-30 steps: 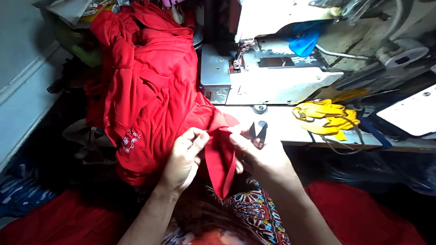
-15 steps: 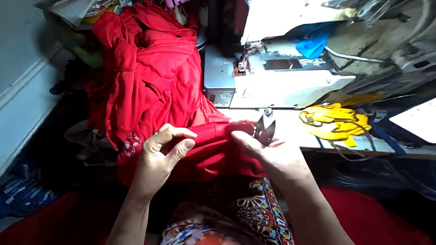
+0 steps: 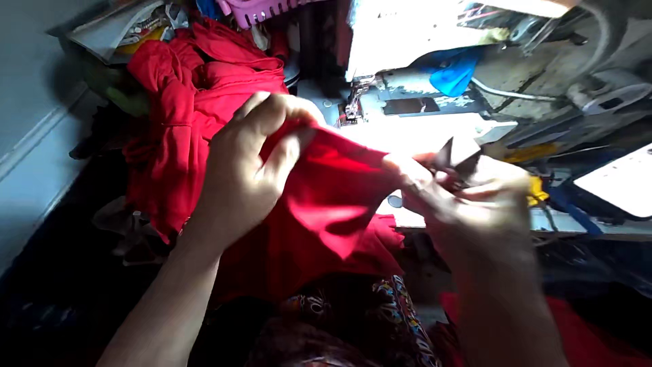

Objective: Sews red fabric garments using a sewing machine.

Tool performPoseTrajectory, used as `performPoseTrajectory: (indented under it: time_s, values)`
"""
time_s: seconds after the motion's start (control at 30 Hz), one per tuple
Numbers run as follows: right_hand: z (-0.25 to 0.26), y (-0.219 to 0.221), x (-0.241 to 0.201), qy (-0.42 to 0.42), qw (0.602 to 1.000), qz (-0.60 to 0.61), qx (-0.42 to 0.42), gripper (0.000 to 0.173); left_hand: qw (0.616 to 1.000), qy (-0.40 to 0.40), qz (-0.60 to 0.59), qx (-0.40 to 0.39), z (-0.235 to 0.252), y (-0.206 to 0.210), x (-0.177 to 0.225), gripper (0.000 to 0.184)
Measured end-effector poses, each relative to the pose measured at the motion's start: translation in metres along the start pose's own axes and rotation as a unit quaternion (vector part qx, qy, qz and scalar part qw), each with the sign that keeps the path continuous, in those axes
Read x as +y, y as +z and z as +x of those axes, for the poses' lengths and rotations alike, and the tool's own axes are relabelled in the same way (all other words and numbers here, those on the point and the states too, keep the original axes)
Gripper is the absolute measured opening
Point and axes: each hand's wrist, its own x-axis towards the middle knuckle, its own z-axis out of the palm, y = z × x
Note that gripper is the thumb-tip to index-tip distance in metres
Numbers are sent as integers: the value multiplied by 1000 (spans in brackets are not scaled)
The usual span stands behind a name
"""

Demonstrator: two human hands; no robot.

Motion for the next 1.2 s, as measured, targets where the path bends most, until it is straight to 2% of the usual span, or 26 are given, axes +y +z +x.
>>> performPoseTrajectory:
  time_s: [0.03,0.1,0.17,0.23,0.3,0.47,0.53,0.67,0.77,0.87,0.93,1.03,1.07,1.1,1.17,1.2]
  values:
    - [4,4,11,43,999,24,-6,5,1000,-14,-11,-17,12,10,-11,16]
    - [10,12,37,150,986,54,-40,10,990,-116,8,-83,30,26,-14,15]
    - [10,16,65,227,966,103,-69,20,979,-143,36,-143,36,49,-38,17]
    - [7,20,88,263,950,160,-60,21,971,-135,51,-192,35,70,-64,16]
    - [7,22,99,287,935,202,-44,22,957,-163,52,-235,41,83,-78,17]
    - [24,28,90,361,885,295,6,20,915,-234,123,-304,69,109,-95,31]
    - [22,33,92,362,878,314,16,23,915,-259,118,-286,72,119,-101,31]
    - [11,40,100,320,908,271,-18,31,918,-268,123,-266,70,123,-102,33]
    - [11,30,96,287,949,124,-32,33,934,-207,149,-251,61,106,-93,33]
    - [10,15,87,172,985,-23,24,29,956,-165,164,-180,39,63,-58,24]
    - [10,10,86,71,992,-94,35,29,944,-216,175,-178,10,31,-24,23]
    - [12,15,84,17,975,-217,-35,35,879,-340,211,-259,-33,16,-5,20]
    - [10,18,81,10,974,-217,-60,27,872,-356,211,-261,-39,17,-8,14]
    - [7,21,77,11,979,-187,-80,20,885,-345,212,-231,-41,18,-13,8]
    - [3,26,68,58,992,-41,-103,23,917,-297,237,-123,-35,18,-24,5]
    - [2,31,66,101,988,68,-94,19,924,-276,253,-75,-35,22,-32,7]
